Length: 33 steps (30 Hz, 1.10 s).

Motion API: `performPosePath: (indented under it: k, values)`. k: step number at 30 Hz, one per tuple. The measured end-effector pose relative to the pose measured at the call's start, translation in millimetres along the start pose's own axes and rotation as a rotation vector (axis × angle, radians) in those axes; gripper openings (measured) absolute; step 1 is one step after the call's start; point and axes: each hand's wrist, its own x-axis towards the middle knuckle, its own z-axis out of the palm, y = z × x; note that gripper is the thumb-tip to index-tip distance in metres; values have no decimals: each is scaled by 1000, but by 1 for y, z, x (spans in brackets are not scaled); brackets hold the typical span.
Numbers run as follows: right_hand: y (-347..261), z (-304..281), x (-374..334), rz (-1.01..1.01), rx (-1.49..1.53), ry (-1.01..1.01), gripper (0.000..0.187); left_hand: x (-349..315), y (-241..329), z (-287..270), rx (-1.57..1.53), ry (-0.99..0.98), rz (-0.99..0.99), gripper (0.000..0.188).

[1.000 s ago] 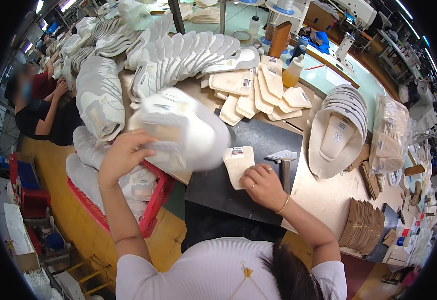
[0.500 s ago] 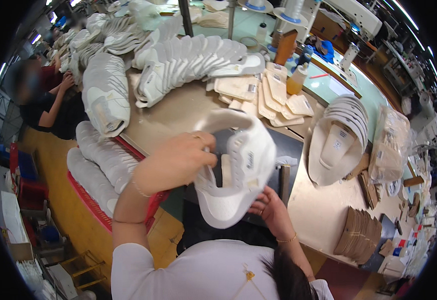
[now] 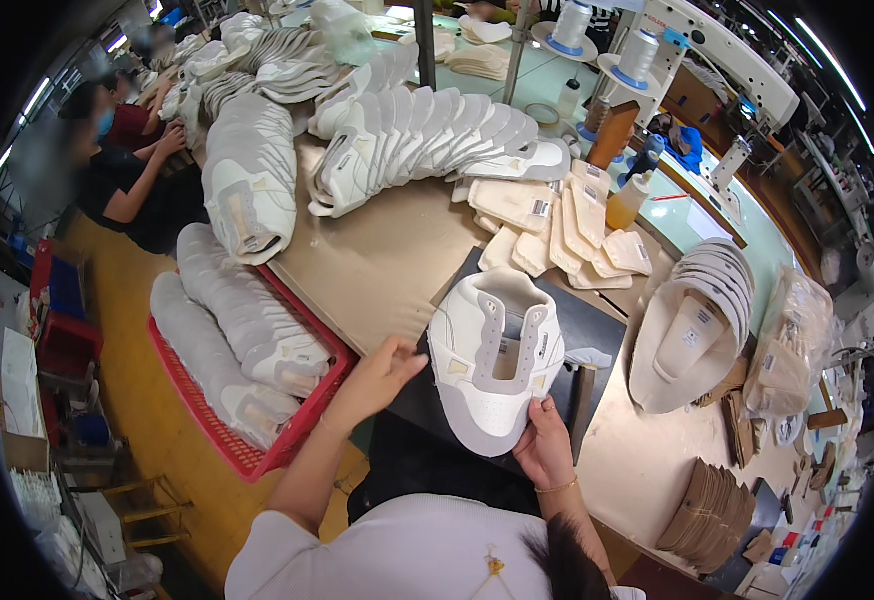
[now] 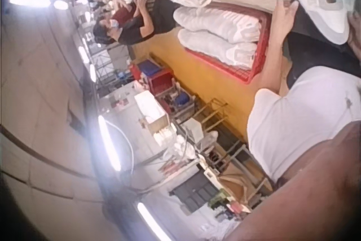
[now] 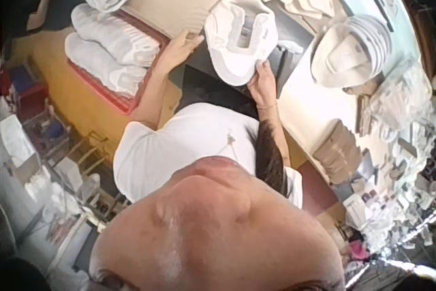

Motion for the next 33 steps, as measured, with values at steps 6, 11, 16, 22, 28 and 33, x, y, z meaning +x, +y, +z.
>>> performPosePath:
  k: [6,11,16,22,28,33]
  values:
    - [6,-7,-1,-7,1,13,17,-6,-24,48,-813,-88,-177,58]
    - [1,0,-6,-70,15,52,15,1,-6,40,-876,-196,-273,58]
    - [0,-10,-3,-134,-36,103,12,-2,0,53,-988,-209,-312,53]
    - [6,-13,0,-127,-20,106,10,-9,3,60,-1016,-202,-261,36]
    - [5,-8,-1,-121,-33,121,10,-9,4,59,-1000,-200,-233,35]
    - [5,-8,-2,-107,-44,105,12,-5,-7,58,-952,-162,-186,42]
